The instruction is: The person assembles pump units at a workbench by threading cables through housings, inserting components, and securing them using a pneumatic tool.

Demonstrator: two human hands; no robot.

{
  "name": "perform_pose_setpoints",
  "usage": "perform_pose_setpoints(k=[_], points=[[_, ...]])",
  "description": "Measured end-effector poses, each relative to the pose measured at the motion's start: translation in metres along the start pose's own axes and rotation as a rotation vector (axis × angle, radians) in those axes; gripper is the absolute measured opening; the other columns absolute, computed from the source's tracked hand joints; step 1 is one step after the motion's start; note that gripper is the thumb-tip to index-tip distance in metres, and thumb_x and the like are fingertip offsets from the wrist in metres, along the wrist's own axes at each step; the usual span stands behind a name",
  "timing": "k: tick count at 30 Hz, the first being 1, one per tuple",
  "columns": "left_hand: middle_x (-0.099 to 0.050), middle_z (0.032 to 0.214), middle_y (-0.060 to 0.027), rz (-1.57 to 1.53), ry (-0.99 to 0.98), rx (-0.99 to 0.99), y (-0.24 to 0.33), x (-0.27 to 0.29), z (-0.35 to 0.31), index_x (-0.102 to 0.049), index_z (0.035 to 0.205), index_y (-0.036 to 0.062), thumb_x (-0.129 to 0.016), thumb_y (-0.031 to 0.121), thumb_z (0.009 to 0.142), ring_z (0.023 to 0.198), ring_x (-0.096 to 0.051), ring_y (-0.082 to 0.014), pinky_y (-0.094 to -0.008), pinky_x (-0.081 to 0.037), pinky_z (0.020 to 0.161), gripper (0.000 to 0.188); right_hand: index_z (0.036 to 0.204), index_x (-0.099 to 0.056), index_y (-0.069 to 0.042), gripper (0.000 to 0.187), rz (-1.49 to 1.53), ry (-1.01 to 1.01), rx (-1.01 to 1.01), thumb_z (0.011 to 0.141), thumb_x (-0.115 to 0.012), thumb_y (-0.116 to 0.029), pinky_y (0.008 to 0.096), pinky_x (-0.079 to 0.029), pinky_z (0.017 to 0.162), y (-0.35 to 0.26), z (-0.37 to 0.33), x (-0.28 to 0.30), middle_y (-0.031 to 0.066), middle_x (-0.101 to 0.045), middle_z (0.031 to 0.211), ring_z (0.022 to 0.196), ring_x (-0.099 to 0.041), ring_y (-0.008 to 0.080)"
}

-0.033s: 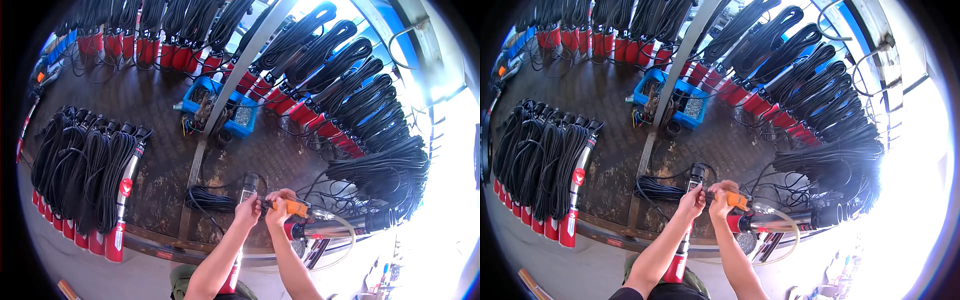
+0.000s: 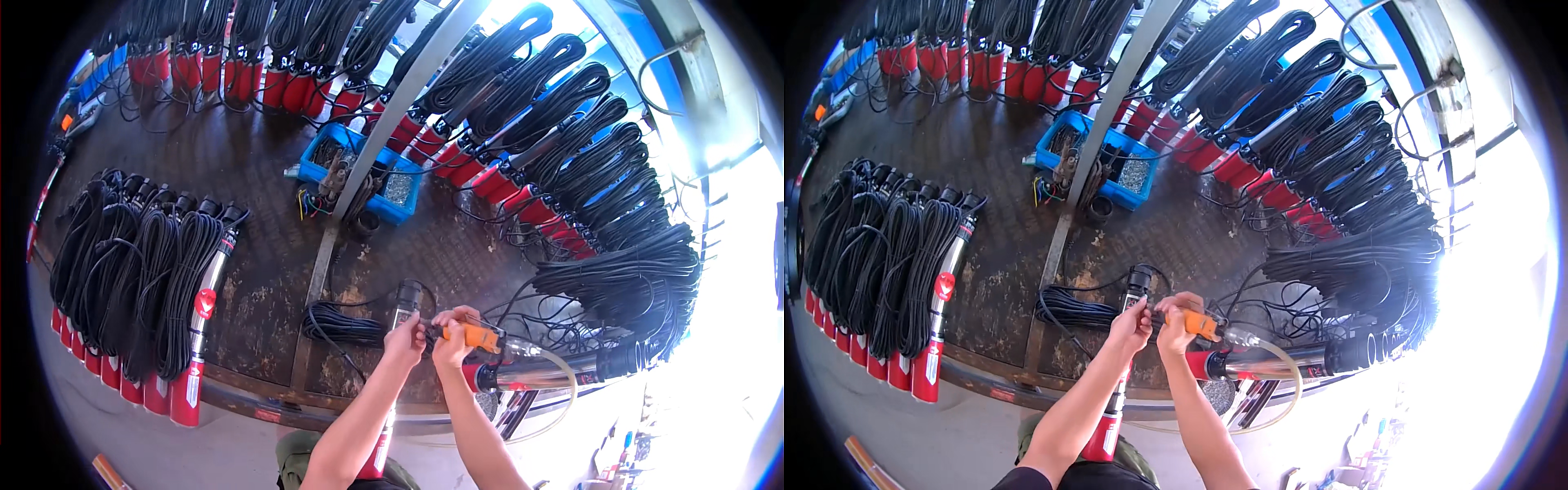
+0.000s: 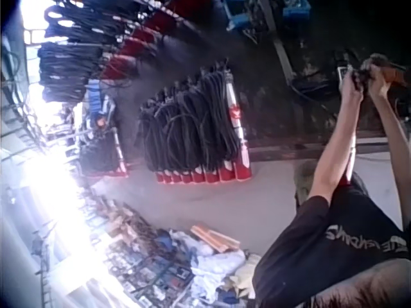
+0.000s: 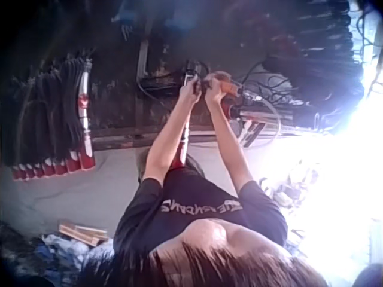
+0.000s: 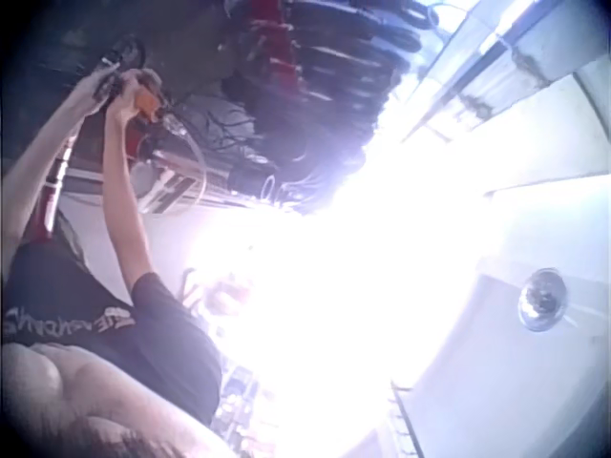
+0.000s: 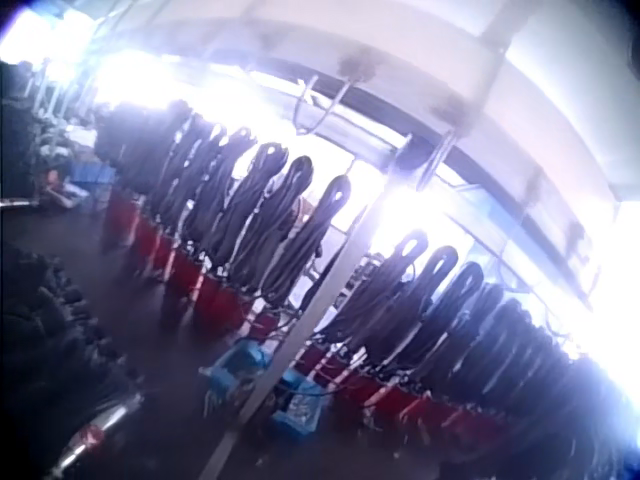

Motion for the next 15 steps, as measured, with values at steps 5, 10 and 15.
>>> perform_pose_setpoints(k=[5, 10, 15], points=[[-0.046, 0.064, 0.0028, -0.13, -0.01, 0.03, 0.01, -0.008, 0.009, -0.054, 0.087, 0.0062, -0.047, 0.019, 0.103, 0.043, -0.033, -0.0069, -0.0219, -0.023, 0.038, 0.022, 0.102, -0.05, -0.001, 0.02, -0.132, -0.087, 0.053, 0.082, -0.05, 0.0, 0.0353, -0.052, 0.071, 0.02, 0.018, -0.004, 0.008, -0.056, 0.073, 0.069, -0.057, 0.0191], [-0.049, 0.065, -0.0012, -0.231, -0.114, 0.033, 0.015, -0.004, 0.014, -0.055, 0.081, 0.001, -0.05, 0.003, 0.091, 0.045, -0.037, -0.009, -0.0231, -0.024, 0.039, 0.011, 0.102, -0.052, -0.004, 0.02, -0.143, -0.09, -0.006, 0.083, -0.051, 0.001, 0.0374, -0.053, 0.068, 0.039, 0.029, -0.004, 0.0076, -0.055, 0.073, 0.068, -0.056, 0.0197], [-0.051, 0.062, -0.0026, -0.122, -0.157, 0.011, 0.019, -0.001, 0.012, -0.063, 0.087, -0.0025, -0.051, 0.007, 0.094, 0.045, -0.04, -0.0101, -0.0242, -0.024, 0.039, 0.016, 0.101, -0.052, -0.005, 0.02, -0.164, -0.062, -0.033, 0.082, -0.053, 0.001, 0.0365, -0.053, 0.065, 0.042, 0.036, -0.012, 0.0067, -0.055, 0.073, 0.067, -0.056, 0.0188]])
Point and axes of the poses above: each hand's wrist, its own z-axis towards the middle knuckle, its own x-axis out of the back of the hand, y = z × x, the point moved 7 cm from there along z, towards the middle knuckle
